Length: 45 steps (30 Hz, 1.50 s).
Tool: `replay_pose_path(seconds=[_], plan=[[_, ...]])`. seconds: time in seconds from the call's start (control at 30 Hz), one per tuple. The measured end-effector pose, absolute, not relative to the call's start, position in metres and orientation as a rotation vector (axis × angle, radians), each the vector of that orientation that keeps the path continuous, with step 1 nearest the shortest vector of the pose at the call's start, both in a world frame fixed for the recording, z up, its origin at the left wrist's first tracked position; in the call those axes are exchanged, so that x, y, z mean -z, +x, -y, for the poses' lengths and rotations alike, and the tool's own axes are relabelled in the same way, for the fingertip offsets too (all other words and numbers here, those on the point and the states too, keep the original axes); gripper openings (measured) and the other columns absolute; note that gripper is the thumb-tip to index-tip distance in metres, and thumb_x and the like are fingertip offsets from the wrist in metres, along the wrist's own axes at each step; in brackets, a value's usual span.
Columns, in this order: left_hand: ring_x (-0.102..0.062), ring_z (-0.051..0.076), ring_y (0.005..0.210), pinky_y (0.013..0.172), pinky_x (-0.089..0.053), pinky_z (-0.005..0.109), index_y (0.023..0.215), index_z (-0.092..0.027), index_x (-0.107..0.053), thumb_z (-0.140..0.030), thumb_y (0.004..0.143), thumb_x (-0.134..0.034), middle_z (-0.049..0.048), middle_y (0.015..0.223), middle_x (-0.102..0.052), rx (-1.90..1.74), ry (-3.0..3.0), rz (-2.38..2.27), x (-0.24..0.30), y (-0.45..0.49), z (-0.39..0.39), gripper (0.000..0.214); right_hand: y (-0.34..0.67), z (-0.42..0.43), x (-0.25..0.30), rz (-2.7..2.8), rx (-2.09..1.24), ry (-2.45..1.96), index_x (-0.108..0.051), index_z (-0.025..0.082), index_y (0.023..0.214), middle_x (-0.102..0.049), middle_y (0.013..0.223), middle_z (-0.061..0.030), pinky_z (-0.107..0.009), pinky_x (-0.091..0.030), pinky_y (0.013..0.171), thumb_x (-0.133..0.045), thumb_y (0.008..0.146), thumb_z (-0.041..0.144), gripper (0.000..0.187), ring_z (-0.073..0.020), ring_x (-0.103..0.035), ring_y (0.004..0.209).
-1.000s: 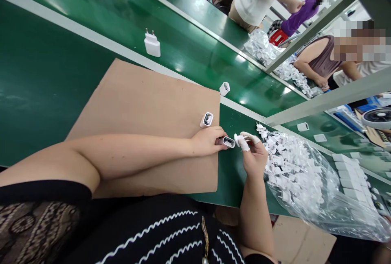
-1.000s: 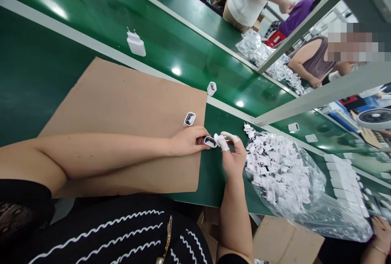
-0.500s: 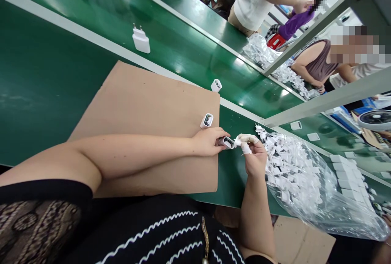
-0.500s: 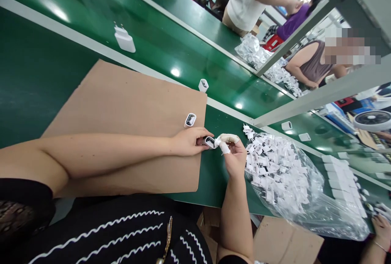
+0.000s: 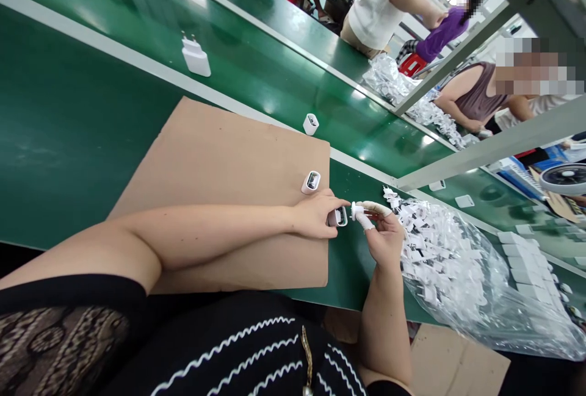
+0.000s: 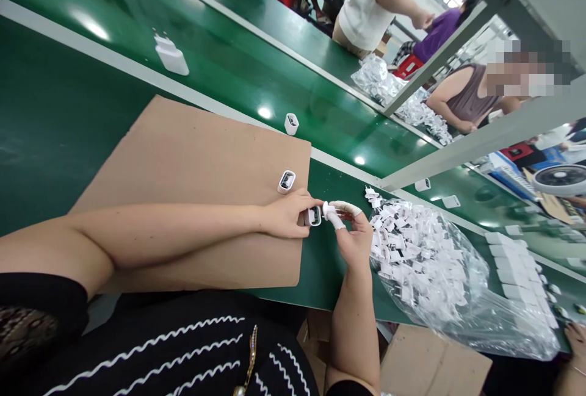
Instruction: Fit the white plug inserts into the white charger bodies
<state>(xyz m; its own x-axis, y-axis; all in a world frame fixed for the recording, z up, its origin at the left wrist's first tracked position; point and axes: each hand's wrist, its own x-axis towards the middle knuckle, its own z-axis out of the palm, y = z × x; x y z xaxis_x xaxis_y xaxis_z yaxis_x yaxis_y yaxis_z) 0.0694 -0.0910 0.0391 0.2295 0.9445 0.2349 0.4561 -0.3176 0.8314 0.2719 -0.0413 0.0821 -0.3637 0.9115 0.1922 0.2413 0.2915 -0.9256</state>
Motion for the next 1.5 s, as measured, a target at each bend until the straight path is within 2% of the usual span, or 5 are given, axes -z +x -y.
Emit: replay_pose_path(seconds=[0.17, 0.47, 0.73, 1.07, 1.5], plan=[[-0.056, 0.032, 0.118, 0.106, -0.048, 0.048, 0.124, -0.019, -0.061, -0.041, 0.072, -0.088, 0.0136, 0.124, -0.064, -1.110, 1.805, -1.368, -0.034, 0.071, 0.090, 0.062, 0.269, 0.043, -0.080, 1.762, -1.162, -0.985, -0.073, 0.026, 0.113, -0.079, 0.109, -0.0065, -0.046, -0.059, 0.095, -0.083, 0.081, 0.029, 0.034, -0.0243, -0.074, 0.099], [-0.058, 0.023, 0.087, 0.081, -0.049, 0.033, 0.097, -0.021, -0.068, -0.013, 0.080, -0.060, 0.0025, 0.080, -0.062, -0.788, 1.960, -1.135, -0.060, 0.035, 0.124, 0.021, 0.258, 0.057, -0.082, 1.818, -1.181, -0.973, -0.074, 0.025, 0.110, -0.078, 0.107, -0.0078, -0.043, -0.060, 0.086, -0.081, 0.084, 0.035, 0.029, -0.0221, -0.071, 0.091], [-0.063, 0.025, 0.106, 0.092, -0.052, 0.038, 0.113, -0.022, -0.072, -0.036, 0.088, -0.073, 0.0090, 0.109, -0.071, -1.124, 1.697, -1.302, -0.040, 0.015, 0.153, 0.029, 0.234, 0.072, -0.102, 2.069, -1.312, -0.862, -0.078, 0.029, 0.101, -0.070, 0.115, -0.0070, -0.040, -0.063, 0.084, -0.080, 0.083, 0.036, 0.019, -0.0253, -0.071, 0.103], [-0.064, 0.025, 0.098, 0.092, -0.050, 0.038, 0.097, -0.020, -0.074, -0.040, 0.090, -0.073, 0.0076, 0.097, -0.071, -1.188, 1.779, -1.317, -0.031, 0.020, 0.149, 0.022, 0.221, 0.076, -0.112, 2.629, -0.451, -0.759, -0.076, 0.028, 0.115, -0.064, 0.088, -0.0047, -0.032, -0.053, 0.066, -0.058, 0.096, 0.023, 0.027, -0.0204, -0.063, 0.078], [-0.065, 0.024, 0.097, 0.090, -0.051, 0.037, 0.093, -0.017, -0.075, -0.035, 0.093, -0.070, 0.0082, 0.098, -0.071, -1.216, 1.807, -1.292, -0.027, 0.020, 0.147, 0.018, 0.205, 0.078, -0.130, 2.991, 0.249, -0.509, -0.067, 0.020, 0.091, -0.063, 0.086, -0.0060, -0.034, -0.037, 0.065, -0.053, 0.082, 0.002, 0.025, -0.0222, -0.051, 0.076]])
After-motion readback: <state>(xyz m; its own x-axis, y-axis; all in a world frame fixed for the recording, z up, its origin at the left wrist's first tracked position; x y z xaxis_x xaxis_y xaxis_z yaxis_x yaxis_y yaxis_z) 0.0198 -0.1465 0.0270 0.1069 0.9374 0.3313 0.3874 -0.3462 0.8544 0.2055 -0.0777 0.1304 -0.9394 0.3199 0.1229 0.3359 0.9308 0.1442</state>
